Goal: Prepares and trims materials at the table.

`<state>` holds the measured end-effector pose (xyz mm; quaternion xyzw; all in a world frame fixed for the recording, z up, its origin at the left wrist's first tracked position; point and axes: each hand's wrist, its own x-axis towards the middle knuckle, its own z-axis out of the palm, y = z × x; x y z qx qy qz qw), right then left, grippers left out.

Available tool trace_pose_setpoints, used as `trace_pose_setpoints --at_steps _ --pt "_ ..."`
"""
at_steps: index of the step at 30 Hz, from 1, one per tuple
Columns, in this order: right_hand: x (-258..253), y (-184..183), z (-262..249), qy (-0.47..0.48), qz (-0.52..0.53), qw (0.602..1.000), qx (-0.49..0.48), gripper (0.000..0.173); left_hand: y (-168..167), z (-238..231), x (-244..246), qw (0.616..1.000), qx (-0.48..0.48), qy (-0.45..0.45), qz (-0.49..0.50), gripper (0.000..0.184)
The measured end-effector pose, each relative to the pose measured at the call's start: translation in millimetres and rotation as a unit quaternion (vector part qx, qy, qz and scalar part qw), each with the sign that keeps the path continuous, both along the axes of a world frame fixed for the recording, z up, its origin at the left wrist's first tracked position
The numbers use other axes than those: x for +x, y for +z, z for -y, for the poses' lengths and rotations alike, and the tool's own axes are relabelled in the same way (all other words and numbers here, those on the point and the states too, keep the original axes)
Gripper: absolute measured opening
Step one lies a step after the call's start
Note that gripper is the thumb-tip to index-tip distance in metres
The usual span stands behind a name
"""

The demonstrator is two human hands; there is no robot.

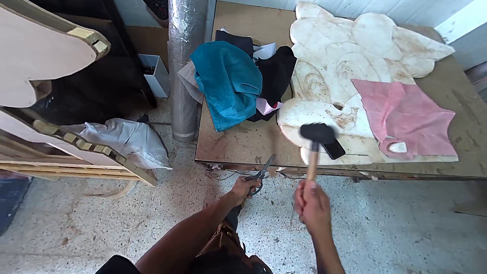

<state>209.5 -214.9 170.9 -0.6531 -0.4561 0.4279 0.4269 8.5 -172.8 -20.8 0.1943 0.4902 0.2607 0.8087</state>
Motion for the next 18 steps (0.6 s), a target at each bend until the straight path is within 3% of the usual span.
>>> trace_pose_setpoints --at_steps 2,4,6,8,9,10,12,16,18 --pt "-6 37 -7 -0.015 -0.007 0.992 0.128 0.065 -3 -1 -1 1.0 0.001 -0.005 0.009 0.03" --pt "-12 32 -6 -0.042 -0.007 0.982 0.184 0.065 0 -3 -2 1.0 -0.002 -0.005 0.012 0.029" --pt "-11 -30 12 -0.063 0.057 0.99 0.113 0.067 3 -2 -2 1.0 -0.004 -0.001 0.014 0.029" --pt "8 -101 38 -0.03 0.147 0.986 -0.066 0.066 6 4 1 1.0 -0.012 0.005 0.009 0.029" --pt "18 -115 41 -0.019 0.156 0.979 -0.131 0.065 7 5 1 1.0 -0.016 0.008 0.006 0.029" --pt "26 -109 31 -0.016 0.151 0.976 -0.156 0.063 9 0 2 1.0 -0.015 0.008 0.002 0.028" --pt "27 -64 7 -0.011 0.116 0.986 -0.121 0.063 8 -7 -3 1.0 -0.008 0.004 -0.01 0.028" --pt "9 42 -8 -0.046 0.02 0.996 0.068 0.059 2 -2 3 1.0 -0.014 0.007 -0.001 0.031" --pt "-2 46 -4 -0.053 -0.005 0.988 0.143 0.063 2 -1 4 1.0 -0.018 0.012 0.003 0.032"
